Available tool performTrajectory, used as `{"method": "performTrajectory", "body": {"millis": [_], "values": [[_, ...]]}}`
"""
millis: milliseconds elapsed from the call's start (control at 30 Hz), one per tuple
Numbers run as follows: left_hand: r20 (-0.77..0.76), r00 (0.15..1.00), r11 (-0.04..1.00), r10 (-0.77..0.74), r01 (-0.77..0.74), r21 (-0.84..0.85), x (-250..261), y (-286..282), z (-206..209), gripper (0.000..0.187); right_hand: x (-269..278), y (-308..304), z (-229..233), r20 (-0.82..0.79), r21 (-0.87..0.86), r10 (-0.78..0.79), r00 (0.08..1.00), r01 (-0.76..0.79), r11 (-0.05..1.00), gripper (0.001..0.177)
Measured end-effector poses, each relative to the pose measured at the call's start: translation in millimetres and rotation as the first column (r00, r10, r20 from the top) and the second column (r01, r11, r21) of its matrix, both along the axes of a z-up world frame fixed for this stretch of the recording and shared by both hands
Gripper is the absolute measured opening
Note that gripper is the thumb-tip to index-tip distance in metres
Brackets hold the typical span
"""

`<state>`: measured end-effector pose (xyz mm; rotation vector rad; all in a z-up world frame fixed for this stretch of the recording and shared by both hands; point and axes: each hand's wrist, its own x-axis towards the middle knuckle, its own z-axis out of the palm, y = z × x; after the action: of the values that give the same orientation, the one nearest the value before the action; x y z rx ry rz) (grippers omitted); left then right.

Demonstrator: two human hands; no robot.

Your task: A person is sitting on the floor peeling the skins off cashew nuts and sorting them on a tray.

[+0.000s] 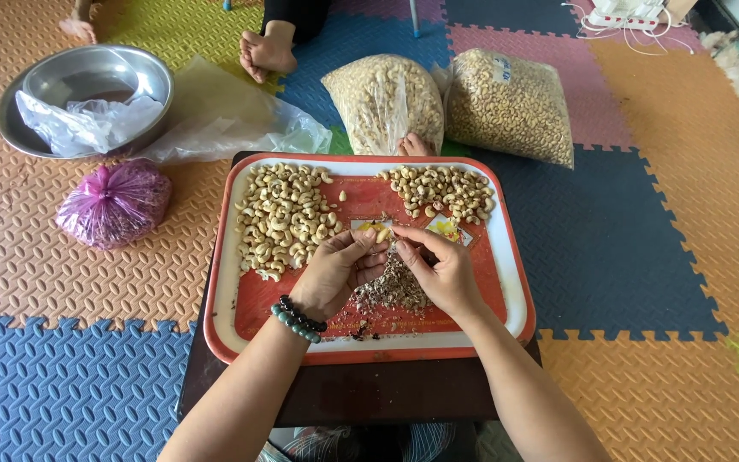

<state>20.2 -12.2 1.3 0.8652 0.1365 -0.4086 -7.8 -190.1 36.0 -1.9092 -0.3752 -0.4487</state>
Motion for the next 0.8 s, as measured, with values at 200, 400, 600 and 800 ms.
{"method": "performTrajectory", "body": {"millis": [200, 400, 600, 800], "values": [[0.156, 0.987, 0.919, 0.031, -0.09, 0.385, 3.2, 16.6, 14.1, 0.031, 18.2, -17.3, -19.2, 0.144, -0.104, -0.09, 0.986, 0.105, 0.989, 0.017], [0.556, 0.77, -0.035, -0.313, -0.594, 0.804, 24.9, 34.4, 28.6, 0.031, 18.3, -59.2, 6.7, 0.182, 0.163, -0.394, 0.901, 0.367, 0.916, 0.023], [0.407, 0.716, -0.021, -0.567, -0.506, 0.862, 95.6, -61.4, -45.5, 0.015, 18.2, -56.8, 4.1, 0.216, 0.155, -0.423, 0.88, 0.397, 0.905, 0.02], [0.379, 0.607, -0.112, -0.698, -0.616, 0.78, 109.6, -127.8, -58.4, 0.019, 25.5, -65.0, -7.0, 0.216, 0.155, -0.438, 0.873, 0.412, 0.898, 0.021]]}}
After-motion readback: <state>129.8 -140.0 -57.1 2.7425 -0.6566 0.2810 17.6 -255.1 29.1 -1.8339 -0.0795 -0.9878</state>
